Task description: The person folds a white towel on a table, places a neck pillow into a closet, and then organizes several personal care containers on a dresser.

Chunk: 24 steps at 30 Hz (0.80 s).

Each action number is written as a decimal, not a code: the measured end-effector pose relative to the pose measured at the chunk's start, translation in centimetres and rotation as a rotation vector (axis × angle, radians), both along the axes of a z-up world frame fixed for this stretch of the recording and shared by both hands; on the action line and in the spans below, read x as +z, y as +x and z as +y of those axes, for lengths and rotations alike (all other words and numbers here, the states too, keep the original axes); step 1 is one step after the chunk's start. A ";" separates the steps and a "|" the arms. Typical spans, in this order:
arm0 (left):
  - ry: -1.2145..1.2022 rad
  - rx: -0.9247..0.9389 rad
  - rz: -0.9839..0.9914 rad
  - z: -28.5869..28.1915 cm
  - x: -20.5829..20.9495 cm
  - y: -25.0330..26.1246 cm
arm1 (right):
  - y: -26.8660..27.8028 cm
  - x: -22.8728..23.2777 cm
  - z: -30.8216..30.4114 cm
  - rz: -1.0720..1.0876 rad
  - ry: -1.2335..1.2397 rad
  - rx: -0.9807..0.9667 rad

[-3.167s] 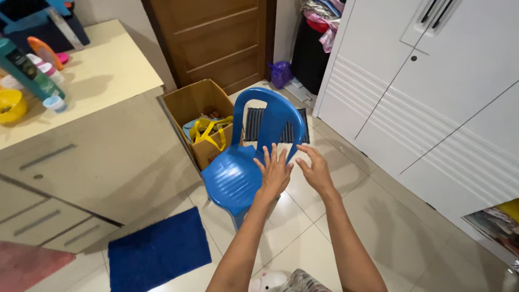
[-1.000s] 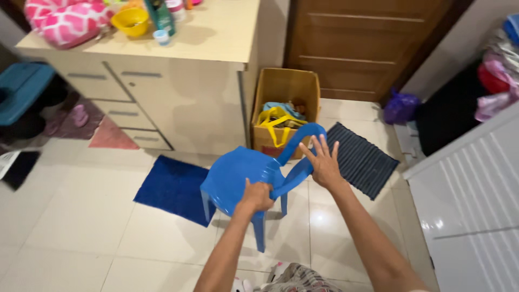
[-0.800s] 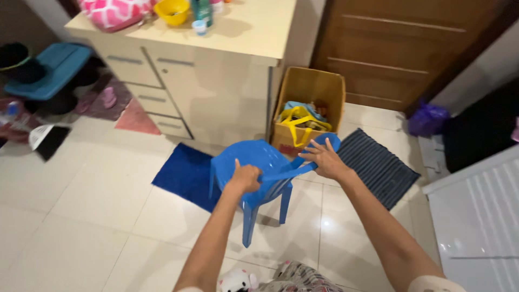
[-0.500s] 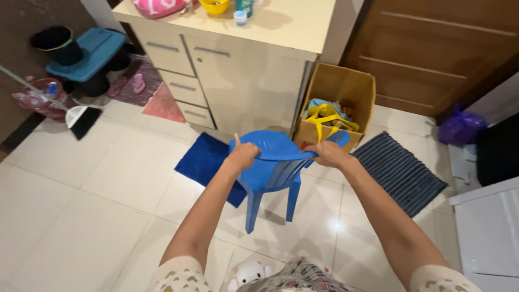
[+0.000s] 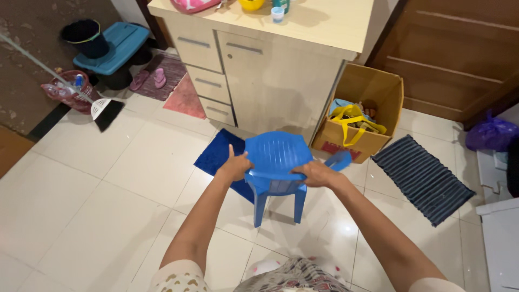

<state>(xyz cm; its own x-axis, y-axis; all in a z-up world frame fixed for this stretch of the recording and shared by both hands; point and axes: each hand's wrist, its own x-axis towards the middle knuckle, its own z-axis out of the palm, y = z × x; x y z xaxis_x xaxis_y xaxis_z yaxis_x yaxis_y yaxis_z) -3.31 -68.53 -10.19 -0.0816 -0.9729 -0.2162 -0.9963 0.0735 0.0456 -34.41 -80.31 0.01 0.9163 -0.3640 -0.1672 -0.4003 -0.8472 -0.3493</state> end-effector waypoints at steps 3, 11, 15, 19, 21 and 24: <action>0.077 -0.025 0.002 1.6 -0.2 -0.3 | 0.3 -0.8 1.2 0.226 0.134 -0.003; 0.430 0.186 0.023 4.2 -2.9 -1.2 | -2.7 -6.7 -0.2 0.401 0.570 -0.044; 0.359 0.507 0.226 3.3 -6.7 2.0 | -4.6 -11.5 -4.4 0.215 0.257 -0.292; -0.217 0.861 0.170 3.4 -6.0 0.3 | -6.9 -14.9 -7.7 0.271 0.029 -0.549; -0.049 0.937 0.160 3.4 -4.9 -1.8 | -7.2 -15.8 -8.9 0.213 0.063 -0.586; 0.115 1.056 0.115 3.1 -5.0 -2.8 | -7.1 -16.2 -10.4 0.074 0.312 -0.859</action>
